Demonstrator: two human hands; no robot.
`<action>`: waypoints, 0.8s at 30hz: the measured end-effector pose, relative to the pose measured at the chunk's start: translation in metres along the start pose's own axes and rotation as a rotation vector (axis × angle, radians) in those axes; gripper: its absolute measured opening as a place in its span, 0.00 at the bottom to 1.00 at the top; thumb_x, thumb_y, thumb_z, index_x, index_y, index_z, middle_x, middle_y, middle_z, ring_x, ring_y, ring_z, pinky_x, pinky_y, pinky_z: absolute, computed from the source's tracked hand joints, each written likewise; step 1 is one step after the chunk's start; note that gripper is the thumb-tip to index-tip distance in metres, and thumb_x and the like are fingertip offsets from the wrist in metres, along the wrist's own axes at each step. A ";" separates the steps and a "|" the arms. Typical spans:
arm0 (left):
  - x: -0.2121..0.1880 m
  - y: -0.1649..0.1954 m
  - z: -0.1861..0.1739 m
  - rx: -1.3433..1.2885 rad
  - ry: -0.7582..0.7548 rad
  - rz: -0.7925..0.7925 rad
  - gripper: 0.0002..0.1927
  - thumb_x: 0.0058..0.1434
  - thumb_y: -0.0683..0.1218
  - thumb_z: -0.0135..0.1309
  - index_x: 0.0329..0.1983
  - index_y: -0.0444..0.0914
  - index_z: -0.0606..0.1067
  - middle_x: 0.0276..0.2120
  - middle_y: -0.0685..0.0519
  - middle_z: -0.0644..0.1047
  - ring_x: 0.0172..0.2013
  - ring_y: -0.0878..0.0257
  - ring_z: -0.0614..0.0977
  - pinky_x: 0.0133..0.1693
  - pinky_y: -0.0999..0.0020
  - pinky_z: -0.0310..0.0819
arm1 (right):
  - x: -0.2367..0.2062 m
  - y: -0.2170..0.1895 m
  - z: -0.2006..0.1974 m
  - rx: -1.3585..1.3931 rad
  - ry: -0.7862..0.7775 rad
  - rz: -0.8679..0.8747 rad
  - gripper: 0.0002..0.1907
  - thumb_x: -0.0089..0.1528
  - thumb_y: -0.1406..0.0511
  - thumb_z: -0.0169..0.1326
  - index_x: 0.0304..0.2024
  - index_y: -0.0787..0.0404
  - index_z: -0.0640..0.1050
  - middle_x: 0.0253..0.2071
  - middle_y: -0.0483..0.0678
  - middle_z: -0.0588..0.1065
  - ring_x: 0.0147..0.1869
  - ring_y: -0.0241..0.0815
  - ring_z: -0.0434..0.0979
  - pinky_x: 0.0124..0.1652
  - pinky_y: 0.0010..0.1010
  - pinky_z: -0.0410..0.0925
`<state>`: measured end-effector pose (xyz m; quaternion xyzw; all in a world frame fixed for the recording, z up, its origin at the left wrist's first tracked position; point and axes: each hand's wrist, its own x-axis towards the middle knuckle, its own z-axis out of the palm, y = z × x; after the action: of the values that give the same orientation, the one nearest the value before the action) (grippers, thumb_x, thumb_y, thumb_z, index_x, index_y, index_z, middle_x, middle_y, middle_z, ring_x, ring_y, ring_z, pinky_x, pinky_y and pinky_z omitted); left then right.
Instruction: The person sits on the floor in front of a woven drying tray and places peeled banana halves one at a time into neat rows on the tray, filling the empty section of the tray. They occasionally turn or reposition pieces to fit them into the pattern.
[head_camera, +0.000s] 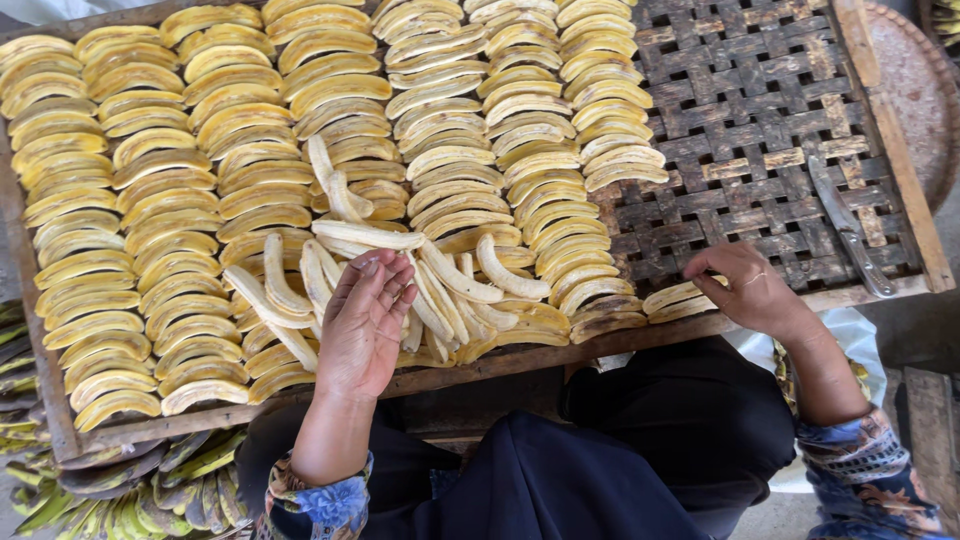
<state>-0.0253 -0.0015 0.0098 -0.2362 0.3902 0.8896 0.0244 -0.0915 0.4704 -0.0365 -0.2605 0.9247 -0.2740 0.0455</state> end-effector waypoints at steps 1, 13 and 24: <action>0.000 0.001 0.000 0.001 -0.003 0.004 0.10 0.70 0.46 0.52 0.51 0.39 0.75 0.48 0.52 0.80 0.52 0.62 0.79 0.57 0.63 0.72 | 0.010 -0.010 -0.004 0.014 0.004 -0.020 0.08 0.58 0.69 0.60 0.40 0.57 0.78 0.41 0.45 0.79 0.50 0.47 0.78 0.52 0.40 0.68; 0.005 0.005 -0.001 -0.054 0.014 0.023 0.11 0.70 0.46 0.52 0.52 0.39 0.76 0.47 0.52 0.79 0.51 0.61 0.79 0.56 0.62 0.73 | 0.115 -0.152 0.100 -0.088 -0.397 -0.383 0.12 0.58 0.66 0.61 0.45 0.54 0.77 0.53 0.54 0.70 0.60 0.59 0.69 0.57 0.47 0.65; -0.001 0.004 -0.001 -0.072 -0.014 0.027 0.10 0.71 0.46 0.52 0.52 0.39 0.75 0.48 0.52 0.79 0.53 0.61 0.79 0.57 0.63 0.72 | 0.121 -0.118 0.121 0.196 -0.271 -0.248 0.22 0.54 0.75 0.55 0.49 0.64 0.66 0.48 0.60 0.68 0.51 0.55 0.71 0.49 0.41 0.70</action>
<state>-0.0253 -0.0046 0.0125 -0.2255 0.3610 0.9049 0.0066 -0.1141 0.2666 -0.0689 -0.4011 0.8399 -0.3285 0.1606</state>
